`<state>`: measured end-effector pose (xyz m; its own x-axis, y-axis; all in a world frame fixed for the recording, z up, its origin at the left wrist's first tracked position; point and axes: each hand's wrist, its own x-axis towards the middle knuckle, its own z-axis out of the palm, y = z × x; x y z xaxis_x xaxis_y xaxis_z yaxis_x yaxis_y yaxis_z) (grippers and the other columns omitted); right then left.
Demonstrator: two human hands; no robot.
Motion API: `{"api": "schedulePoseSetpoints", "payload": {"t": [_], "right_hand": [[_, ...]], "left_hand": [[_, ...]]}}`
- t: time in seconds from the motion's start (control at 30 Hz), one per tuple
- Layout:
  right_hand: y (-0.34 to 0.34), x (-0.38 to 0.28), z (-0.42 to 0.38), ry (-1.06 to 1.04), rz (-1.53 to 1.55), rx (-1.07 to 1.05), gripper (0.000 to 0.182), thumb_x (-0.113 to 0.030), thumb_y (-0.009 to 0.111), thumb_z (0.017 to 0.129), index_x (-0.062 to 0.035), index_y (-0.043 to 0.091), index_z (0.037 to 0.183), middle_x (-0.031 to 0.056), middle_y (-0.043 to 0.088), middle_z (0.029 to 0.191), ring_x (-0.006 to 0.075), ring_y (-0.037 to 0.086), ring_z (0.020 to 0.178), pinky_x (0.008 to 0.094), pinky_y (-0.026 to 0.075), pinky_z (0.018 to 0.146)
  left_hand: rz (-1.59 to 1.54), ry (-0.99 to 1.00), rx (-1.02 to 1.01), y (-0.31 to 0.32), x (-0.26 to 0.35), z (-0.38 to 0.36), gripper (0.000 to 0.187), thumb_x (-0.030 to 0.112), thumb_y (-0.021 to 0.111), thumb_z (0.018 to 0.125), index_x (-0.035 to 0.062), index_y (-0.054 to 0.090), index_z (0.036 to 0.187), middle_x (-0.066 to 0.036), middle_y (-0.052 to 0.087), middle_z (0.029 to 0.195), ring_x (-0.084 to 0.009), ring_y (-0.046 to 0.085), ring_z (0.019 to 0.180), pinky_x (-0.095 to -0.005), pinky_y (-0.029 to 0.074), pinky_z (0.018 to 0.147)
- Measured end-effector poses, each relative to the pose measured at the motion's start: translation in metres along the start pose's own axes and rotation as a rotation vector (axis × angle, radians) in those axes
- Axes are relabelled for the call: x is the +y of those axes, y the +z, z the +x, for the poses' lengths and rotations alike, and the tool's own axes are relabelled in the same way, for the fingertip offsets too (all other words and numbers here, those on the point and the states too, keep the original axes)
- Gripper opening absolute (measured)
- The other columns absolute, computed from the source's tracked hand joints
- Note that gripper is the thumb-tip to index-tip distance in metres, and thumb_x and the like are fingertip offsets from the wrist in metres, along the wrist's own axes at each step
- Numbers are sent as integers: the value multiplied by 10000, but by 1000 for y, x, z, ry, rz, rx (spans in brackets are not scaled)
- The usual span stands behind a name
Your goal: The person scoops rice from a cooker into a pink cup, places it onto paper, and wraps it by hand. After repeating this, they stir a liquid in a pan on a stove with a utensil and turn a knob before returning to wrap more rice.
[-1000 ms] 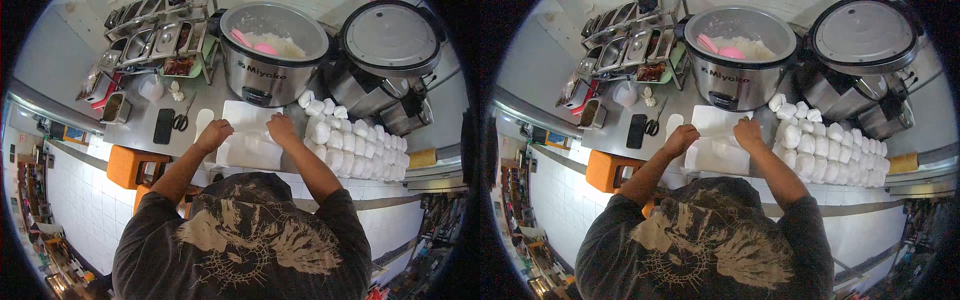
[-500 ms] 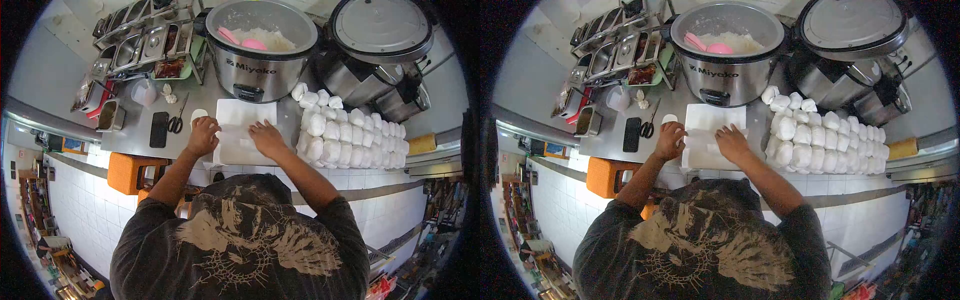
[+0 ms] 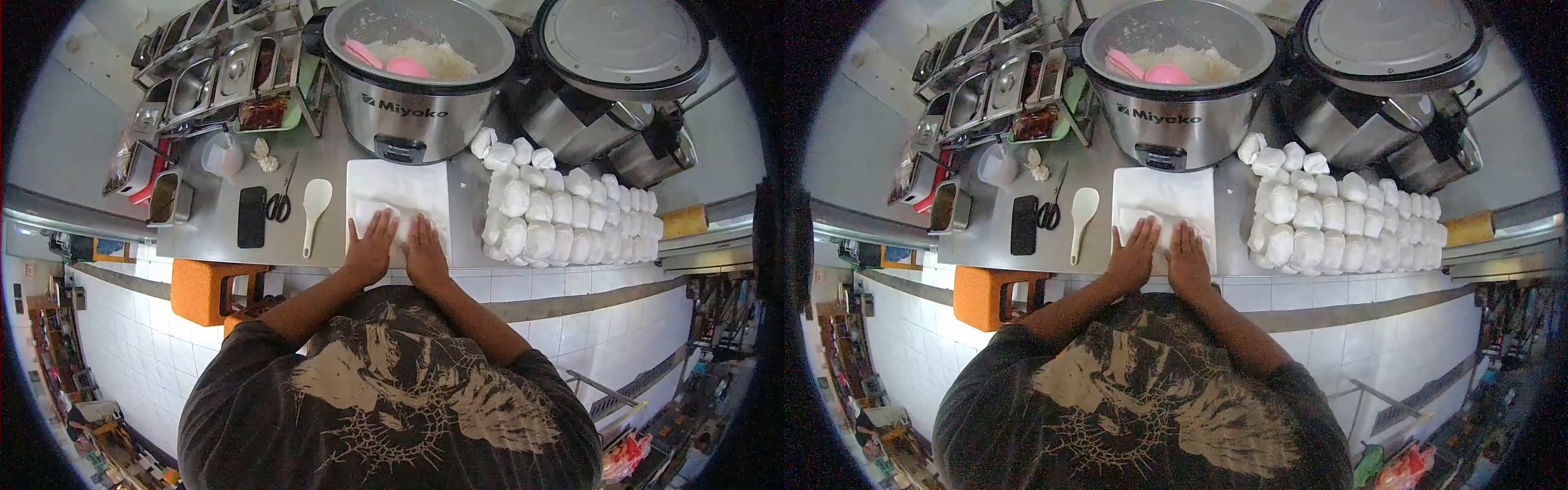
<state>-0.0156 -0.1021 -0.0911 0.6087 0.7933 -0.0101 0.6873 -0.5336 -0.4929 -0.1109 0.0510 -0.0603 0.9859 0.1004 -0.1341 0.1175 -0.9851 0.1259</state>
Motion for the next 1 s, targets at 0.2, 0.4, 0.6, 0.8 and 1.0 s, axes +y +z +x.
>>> {"api": "schedulePoseSetpoints", "payload": {"t": [0.2,0.4,0.6,0.8,1.0], "right_hand": [[9,1,-15,117,-67,-45,925,-363,615,951,146,95,1521,344,73,1611,504,75,1505,587,103,1219],[-4,15,3,32,-107,-209,952,-363,674,904,99,132,1536,281,-6,1643,529,-56,1500,710,66,1162],[-35,54,42,-35,-38,-403,720,-252,672,867,-9,373,1475,278,283,1572,437,254,1482,736,215,1118],[-51,25,63,315,97,-119,322,-191,713,817,-51,608,1087,129,678,1086,363,605,1149,578,464,921],[-42,23,53,37,-106,-117,274,-223,756,775,-94,674,1002,166,633,1205,376,549,1231,584,442,944]], "left_hand": [[-201,-96,-65,27,-25,-5,728,256,484,978,40,151,1588,-177,57,1676,-367,57,1551,-807,82,1083],[-274,-87,-196,16,-38,8,679,310,550,925,226,338,1565,-198,-76,1671,-438,-43,1537,-867,33,1013],[-30,62,-228,-34,-53,51,419,283,629,860,182,641,1267,-204,122,1664,-384,90,1545,-858,2,1022],[-342,-65,28,0,-51,84,293,137,737,769,99,622,1036,-129,646,1058,-369,635,1031,-477,530,819],[-69,39,78,7,-41,59,289,164,739,772,114,645,1041,-125,640,1111,-350,621,1112,-478,523,878]]}}
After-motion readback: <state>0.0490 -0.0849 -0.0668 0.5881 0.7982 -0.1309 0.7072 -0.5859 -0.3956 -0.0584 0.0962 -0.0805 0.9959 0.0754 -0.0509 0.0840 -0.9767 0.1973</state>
